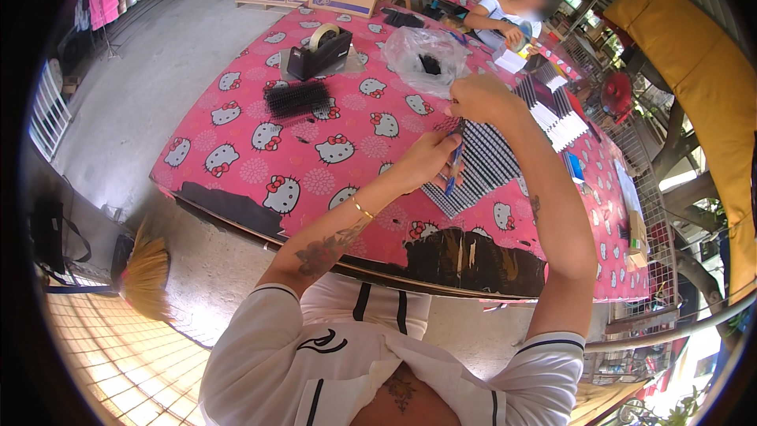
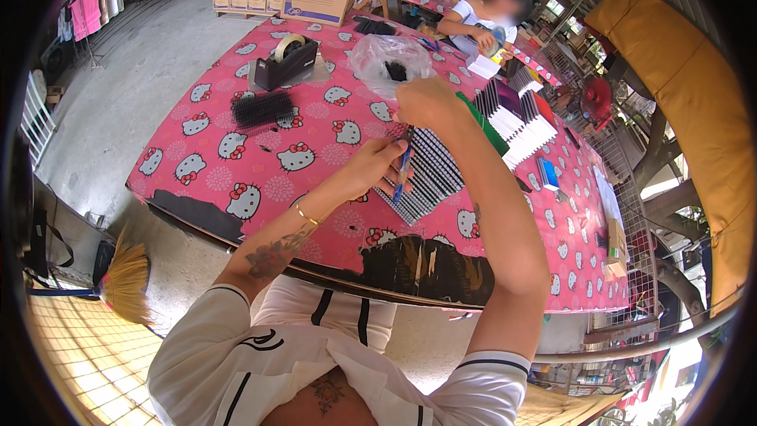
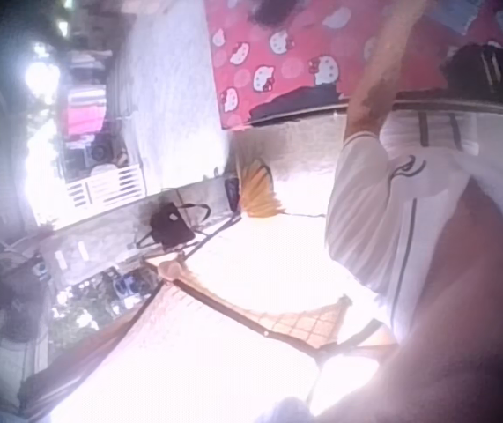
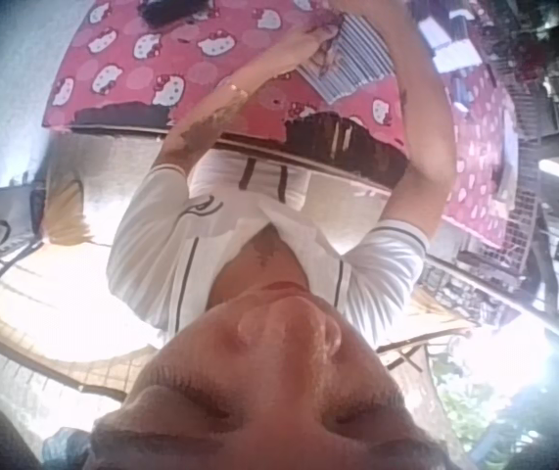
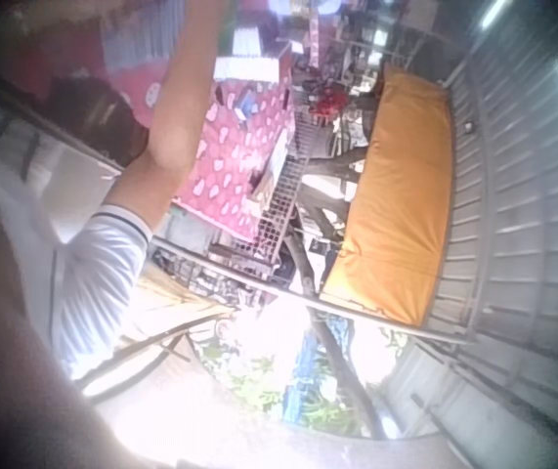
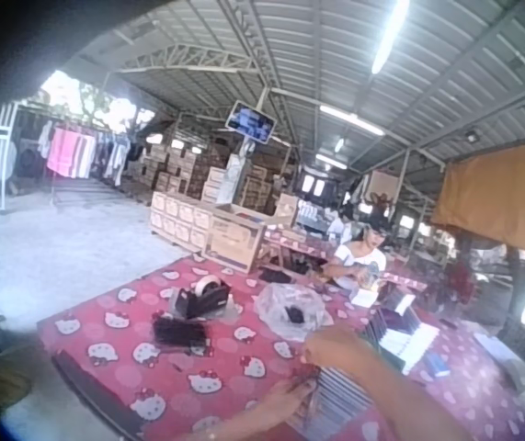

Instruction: The person organizes stacks of small notebooks on a table by flipping through pages and aligning them, then places the notebooks into a cardboard box.

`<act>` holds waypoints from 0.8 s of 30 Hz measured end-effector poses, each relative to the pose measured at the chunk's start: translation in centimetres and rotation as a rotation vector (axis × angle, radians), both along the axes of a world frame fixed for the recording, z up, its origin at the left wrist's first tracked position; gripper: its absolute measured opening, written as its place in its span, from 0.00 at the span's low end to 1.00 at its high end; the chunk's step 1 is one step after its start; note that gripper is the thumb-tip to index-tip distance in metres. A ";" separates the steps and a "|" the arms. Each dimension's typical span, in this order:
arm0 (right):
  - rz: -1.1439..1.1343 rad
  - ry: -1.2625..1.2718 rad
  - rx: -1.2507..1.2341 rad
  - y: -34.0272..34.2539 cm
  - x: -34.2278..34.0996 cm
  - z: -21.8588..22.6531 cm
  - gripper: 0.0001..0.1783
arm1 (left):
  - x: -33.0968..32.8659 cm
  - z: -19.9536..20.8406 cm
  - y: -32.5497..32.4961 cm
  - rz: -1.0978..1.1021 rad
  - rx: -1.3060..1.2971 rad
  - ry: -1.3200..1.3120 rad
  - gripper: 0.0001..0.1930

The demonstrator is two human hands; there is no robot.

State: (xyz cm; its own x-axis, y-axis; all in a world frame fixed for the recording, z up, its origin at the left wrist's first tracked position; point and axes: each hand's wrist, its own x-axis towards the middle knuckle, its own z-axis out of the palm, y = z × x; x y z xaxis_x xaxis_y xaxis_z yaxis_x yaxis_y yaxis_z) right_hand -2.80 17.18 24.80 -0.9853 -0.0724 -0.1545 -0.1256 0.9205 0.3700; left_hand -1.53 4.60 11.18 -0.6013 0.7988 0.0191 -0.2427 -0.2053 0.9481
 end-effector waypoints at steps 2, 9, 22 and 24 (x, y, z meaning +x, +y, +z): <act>0.042 0.013 0.015 0.5 -0.3 -0.4 0.21 | -0.1 -0.2 0.4 0.012 0.018 0.011 0.19; 0.068 0.180 0.009 2.5 -0.5 -2.1 0.19 | 1.4 -1.2 0.4 -0.027 0.048 0.039 0.19; 0.025 0.020 0.080 0.6 -0.7 -2.3 0.13 | 0.4 -2.5 0.1 -0.002 0.013 0.063 0.19; 0.036 0.011 0.058 0.7 -0.7 -2.3 0.12 | 0.8 -2.5 0.2 -0.007 0.028 -0.044 0.19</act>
State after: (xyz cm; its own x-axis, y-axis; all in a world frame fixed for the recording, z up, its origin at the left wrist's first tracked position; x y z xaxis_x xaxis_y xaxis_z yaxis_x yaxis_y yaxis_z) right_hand -3.47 17.89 22.50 -0.9839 -0.0990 -0.1486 -0.1538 0.8926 0.4239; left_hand -0.71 4.78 8.67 -0.5966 0.8024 0.0146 -0.2857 -0.2294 0.9304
